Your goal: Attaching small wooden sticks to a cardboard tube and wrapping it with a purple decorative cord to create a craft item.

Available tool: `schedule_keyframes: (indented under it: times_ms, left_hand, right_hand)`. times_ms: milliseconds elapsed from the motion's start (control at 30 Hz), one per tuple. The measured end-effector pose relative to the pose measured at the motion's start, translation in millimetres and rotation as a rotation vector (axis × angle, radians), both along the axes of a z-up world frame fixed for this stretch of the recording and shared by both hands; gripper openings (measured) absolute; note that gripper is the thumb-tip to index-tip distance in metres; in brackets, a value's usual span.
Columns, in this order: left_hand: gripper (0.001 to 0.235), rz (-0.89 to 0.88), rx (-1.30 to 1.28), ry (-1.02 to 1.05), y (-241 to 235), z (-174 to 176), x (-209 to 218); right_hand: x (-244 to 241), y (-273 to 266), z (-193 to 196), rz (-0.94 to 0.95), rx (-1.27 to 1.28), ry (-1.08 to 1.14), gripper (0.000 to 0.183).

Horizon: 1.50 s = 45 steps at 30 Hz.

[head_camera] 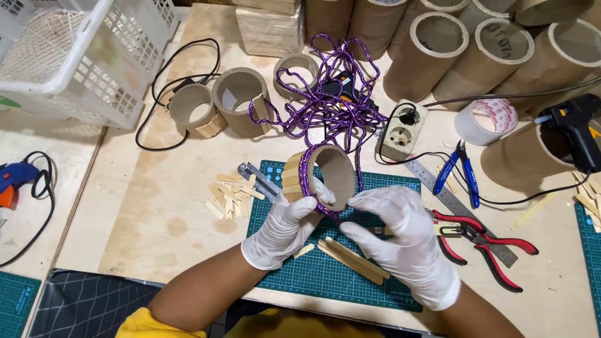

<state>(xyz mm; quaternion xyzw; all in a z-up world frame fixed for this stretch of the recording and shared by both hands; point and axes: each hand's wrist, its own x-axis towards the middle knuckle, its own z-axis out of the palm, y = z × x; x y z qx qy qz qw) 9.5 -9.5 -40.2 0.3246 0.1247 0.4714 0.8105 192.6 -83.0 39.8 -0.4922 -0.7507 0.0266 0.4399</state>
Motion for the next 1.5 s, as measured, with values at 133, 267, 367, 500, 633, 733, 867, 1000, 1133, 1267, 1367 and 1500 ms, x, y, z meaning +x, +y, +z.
schedule_keyframes:
  times_ms: [133, 267, 367, 500, 633, 733, 867, 1000, 1133, 1267, 1367, 1500]
  left_hand:
    - [0.016, 0.022, 0.0, 0.011, -3.7, -2.0, 5.8]
    - [0.038, 0.054, -0.051, -0.029, -4.9, -11.2, 5.8]
    - [0.048, 0.059, -0.084, -0.058, -6.0, -7.2, 6.6]
    - [0.033, 0.071, 0.012, -0.006, -7.6, -4.8, 9.4]
    - [0.056, 0.079, -0.166, -0.061, -12.8, -37.1, 11.0]
    - [0.056, 0.066, -0.17, -0.023, -13.8, -28.7, 11.9]
    - [0.048, -0.011, -0.152, -0.087, -14.0, -11.9, 13.0]
    - [0.057, 0.008, -0.421, -0.091, -12.6, -21.0, 12.9]
    - [0.035, -0.017, -0.337, -0.109, -9.6, -3.4, 12.2]
    - [0.026, -0.065, -0.31, -0.134, -6.6, 3.4, 8.2]
    - [0.027, -0.049, -0.303, -0.151, -1.3, 0.0, 3.9]
    - [0.045, -0.06, -0.351, -0.195, 3.0, -5.7, -0.4]
  right_hand:
    - [-11.1, -3.3, -23.7, -0.076, -0.009, 0.059, 0.043]
    - [-16.0, -9.8, -24.9, -0.083, -0.156, 0.184, 0.022]
    - [-18.7, -12.4, -21.0, -0.023, -0.285, 0.332, 0.023]
    - [-16.7, -14.1, -24.6, 0.036, -0.311, 0.365, 0.044]
    - [-10.7, -9.3, -32.2, 0.113, -0.056, 0.236, 0.032]
    - [-4.1, -12.5, -47.4, 0.053, -0.018, 0.164, 0.041]
    - [3.4, -11.7, -46.7, -0.044, 0.063, -0.214, 0.047]
    - [2.2, -9.1, -43.4, -0.048, 0.073, -0.307, 0.052]
    - [2.7, -6.0, -47.7, -0.011, 0.009, -0.285, 0.051]
    - [-0.2, -1.9, -26.9, 0.052, -0.098, 0.089, 0.035]
    - [2.3, -2.8, -14.3, 0.068, -0.171, 0.239, 0.025]
    - [13.8, -6.3, -23.4, 0.103, -0.197, 0.203, 0.031]
